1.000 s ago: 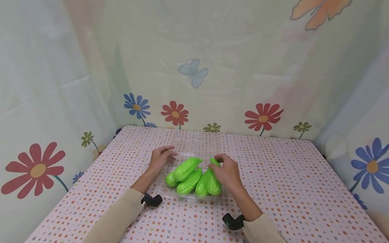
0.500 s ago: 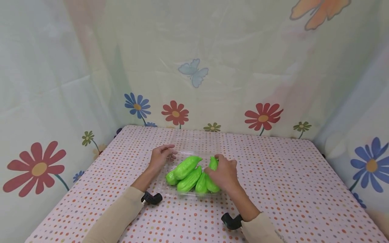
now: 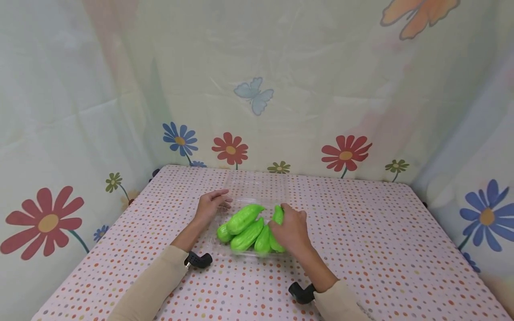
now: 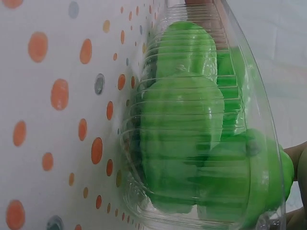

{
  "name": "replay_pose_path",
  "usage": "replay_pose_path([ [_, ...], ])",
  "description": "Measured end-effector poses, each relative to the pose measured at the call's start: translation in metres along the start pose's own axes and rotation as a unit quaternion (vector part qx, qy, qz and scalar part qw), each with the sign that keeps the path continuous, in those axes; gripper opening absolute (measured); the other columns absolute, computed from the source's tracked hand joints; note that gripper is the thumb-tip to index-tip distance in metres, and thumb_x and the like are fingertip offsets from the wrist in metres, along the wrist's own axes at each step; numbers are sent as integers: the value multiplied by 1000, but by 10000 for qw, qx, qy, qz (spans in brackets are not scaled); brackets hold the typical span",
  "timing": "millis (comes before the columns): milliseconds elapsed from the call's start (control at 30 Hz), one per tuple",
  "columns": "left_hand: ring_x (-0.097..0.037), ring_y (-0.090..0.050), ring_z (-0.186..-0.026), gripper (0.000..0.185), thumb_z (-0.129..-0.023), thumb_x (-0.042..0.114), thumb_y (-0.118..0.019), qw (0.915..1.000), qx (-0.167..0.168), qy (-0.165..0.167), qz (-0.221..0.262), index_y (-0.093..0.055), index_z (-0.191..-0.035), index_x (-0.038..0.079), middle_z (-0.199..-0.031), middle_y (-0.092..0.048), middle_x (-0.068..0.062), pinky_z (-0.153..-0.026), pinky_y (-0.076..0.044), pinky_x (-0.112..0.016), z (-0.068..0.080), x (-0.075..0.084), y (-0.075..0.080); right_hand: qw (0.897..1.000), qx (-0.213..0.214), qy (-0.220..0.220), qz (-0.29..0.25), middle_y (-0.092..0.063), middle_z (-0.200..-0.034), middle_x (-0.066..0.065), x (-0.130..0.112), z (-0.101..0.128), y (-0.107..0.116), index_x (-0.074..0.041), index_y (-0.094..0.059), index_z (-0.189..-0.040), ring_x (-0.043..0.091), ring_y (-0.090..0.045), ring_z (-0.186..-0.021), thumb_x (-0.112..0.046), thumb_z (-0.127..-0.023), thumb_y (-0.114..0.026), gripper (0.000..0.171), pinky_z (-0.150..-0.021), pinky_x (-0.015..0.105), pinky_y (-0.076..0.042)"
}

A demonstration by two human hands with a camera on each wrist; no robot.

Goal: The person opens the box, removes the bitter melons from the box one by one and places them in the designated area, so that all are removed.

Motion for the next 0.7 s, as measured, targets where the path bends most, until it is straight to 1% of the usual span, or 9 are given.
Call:
replay_pose_path([
  [67, -45, -70, -97, 35, -100, 3, -54, 10000, -19, 11, -18, -62, -134, -4, -109, -72, -28, -89, -57, -57, -1, -1, 0, 10000, 41, 5, -34, -69, -104, 29, 0, 0, 0, 15, -49, -139, 21, -67, -73, -12, -87, -69, 62, -53, 27, -56],
  [133, -44, -70, -95, 37, -99, 3, -54, 10000, -37, -4, -70, -61, -135, -4, -110, -71, -29, -88, -57, -56, -1, -1, 1, 9999, 100, 26, -41, -70, -105, 28, 0, 1, 1, 14, -51, -138, 21, -66, -72, -12, -86, -68, 61, -55, 28, -55],
  [267, -45, -70, -95, 38, -99, 1, -53, 9999, -58, -62, -106, -60, -136, -4, -111, -70, -32, -87, -58, -55, -2, 0, 1, 9996, 254, 107, -48, -70, -111, 28, -2, 2, 2, 13, -56, -134, 25, -68, -80, -12, -86, -68, 56, -64, 34, -58],
  [367, -49, -68, -97, 39, -98, -1, -53, 9999, -92, -91, -69, -58, -137, -6, -112, -68, -34, -88, -56, -58, -2, 1, 0, 9992, 370, 124, -93, -70, -112, 27, -3, 2, 3, 12, -59, -132, 28, -68, -85, -13, -85, -68, 53, -69, 38, -59],
  [433, -51, -67, -98, 40, -98, -2, -53, 9999, -131, -97, -53, -57, -137, -7, -114, -67, -35, -90, -55, -60, -2, 3, 0, 9988, 440, 116, -175, -71, -109, 27, -3, 2, 4, 12, -59, -132, 28, -68, -83, -14, -85, -68, 53, -67, 37, -58],
  [533, -51, -66, -99, 38, -99, -2, -52, 9998, -154, -113, -55, -58, -136, -8, -116, -67, -35, -91, -54, -61, -1, 5, -1, 9977, 580, 144, -312, -70, -108, 28, -3, 0, 5, 13, -58, -133, 29, -68, -80, -12, -86, -67, 54, -63, 35, -59],
  [600, -50, -67, -99, 37, -99, -1, -52, 9998, -141, -120, -50, -58, -135, -9, -115, -67, -34, -90, -54, -60, -1, 5, -1, 9967, 679, 174, -404, -70, -110, 30, -3, 0, 6, 13, -57, -134, 31, -70, -84, -11, -87, -67, 54, -65, 36, -60],
  [700, -50, -66, -99, 36, -99, 1, -53, 9999, -109, -89, -43, -59, -133, -10, -113, -68, -33, -90, -56, -57, -1, 2, 0, 9950, 818, 217, -521, -67, -119, 31, -1, -1, 6, 13, -55, -137, 34, -70, -97, -11, -89, -68, 55, -74, 40, -62],
])
Point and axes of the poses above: each hand's wrist, its own z-axis away from the middle knuckle, its own y-axis out of the back of the hand, x = y × z, the point moved 5 cm from there along -z, towards the middle knuckle
